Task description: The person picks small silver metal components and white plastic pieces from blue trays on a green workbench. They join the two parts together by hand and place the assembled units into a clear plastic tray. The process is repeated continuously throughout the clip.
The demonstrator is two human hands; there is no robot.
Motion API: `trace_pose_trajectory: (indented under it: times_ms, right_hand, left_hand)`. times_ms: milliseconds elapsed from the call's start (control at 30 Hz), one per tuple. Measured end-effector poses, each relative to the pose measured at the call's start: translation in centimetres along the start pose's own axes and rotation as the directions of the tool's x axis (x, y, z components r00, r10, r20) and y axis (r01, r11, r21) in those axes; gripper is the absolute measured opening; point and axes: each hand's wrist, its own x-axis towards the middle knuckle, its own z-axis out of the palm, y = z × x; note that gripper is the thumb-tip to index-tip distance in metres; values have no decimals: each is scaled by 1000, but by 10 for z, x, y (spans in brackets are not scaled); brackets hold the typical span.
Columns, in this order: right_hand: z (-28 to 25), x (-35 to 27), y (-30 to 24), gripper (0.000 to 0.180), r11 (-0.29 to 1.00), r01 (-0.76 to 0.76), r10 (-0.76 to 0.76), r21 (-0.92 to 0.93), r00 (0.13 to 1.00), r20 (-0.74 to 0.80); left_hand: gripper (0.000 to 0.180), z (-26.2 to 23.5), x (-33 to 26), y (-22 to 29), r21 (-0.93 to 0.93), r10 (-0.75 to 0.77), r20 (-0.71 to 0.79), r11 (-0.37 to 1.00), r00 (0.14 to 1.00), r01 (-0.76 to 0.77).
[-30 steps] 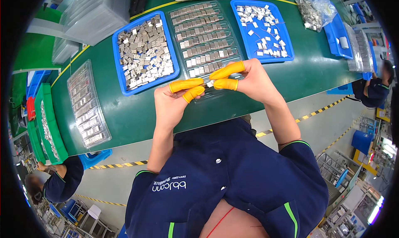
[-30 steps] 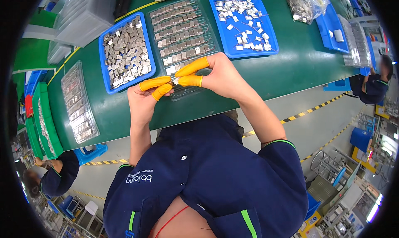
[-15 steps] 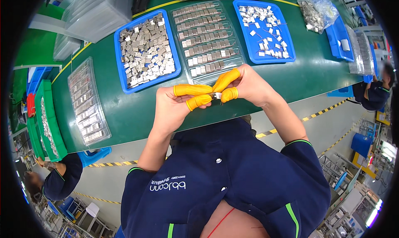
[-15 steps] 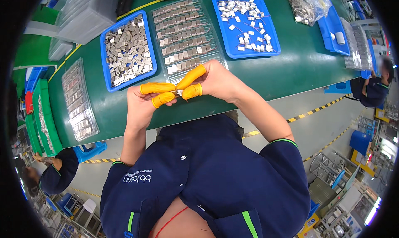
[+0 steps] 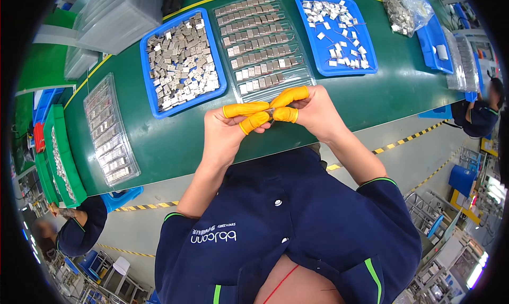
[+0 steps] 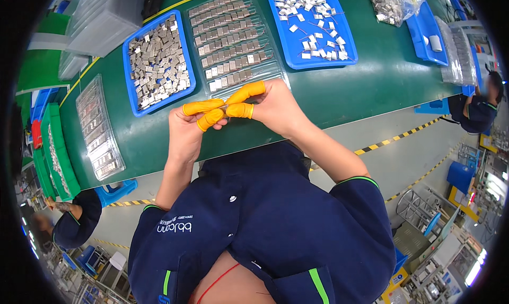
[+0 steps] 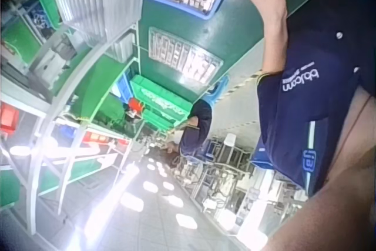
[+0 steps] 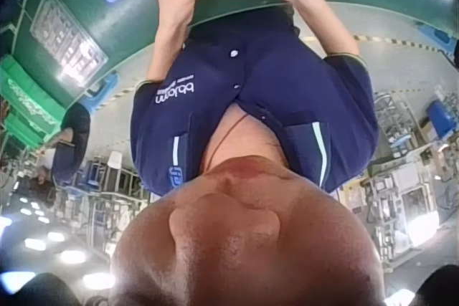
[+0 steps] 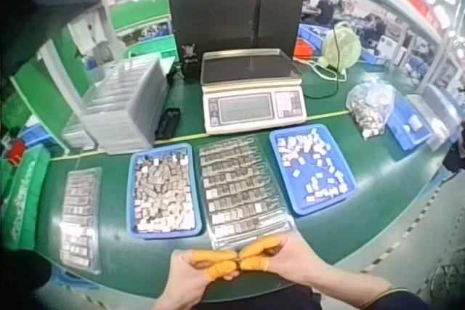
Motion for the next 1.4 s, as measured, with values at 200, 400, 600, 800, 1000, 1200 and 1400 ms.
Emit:
trace_pose_trajectory:
  times_ms: [200, 400, 600, 800, 1000, 1200, 1400]
  right_hand:
    - [-12, 6, 10, 15, 699, 396, -558, -596, 823, -108]
    - [-51, 30, 15, 20, -33, 394, -795, -919, 547, 263]
    - [-56, 36, 29, 18, -26, 386, -743, -922, 610, 277]
    - [-52, 30, 4, 14, 84, 271, -724, -959, 677, 128]
    - [-124, 67, 2, 21, 210, -88, -679, -974, 703, -210]
    - [-134, 79, 8, 20, 204, -154, -644, -967, 723, -251]
    - [-114, 70, -9, 26, 542, -230, -436, -808, 745, -505]
  left_hand:
    - [25, 13, 14, -26, -2, 111, -150, 994, 983, -112]
    - [22, -14, 15, -25, 215, 299, -228, 944, 927, -252]
    - [23, -27, 0, -15, 547, 624, -354, 742, 697, -387]
    - [22, -39, -8, -9, 594, 706, -387, 683, 593, -425]
    - [22, -58, 1, -5, 745, 684, -348, 617, 640, -254]
    - [27, -89, 30, 19, 988, 726, -146, 140, 672, 63]
    - [23, -101, 57, 24, 993, 645, -109, 40, 757, 109]
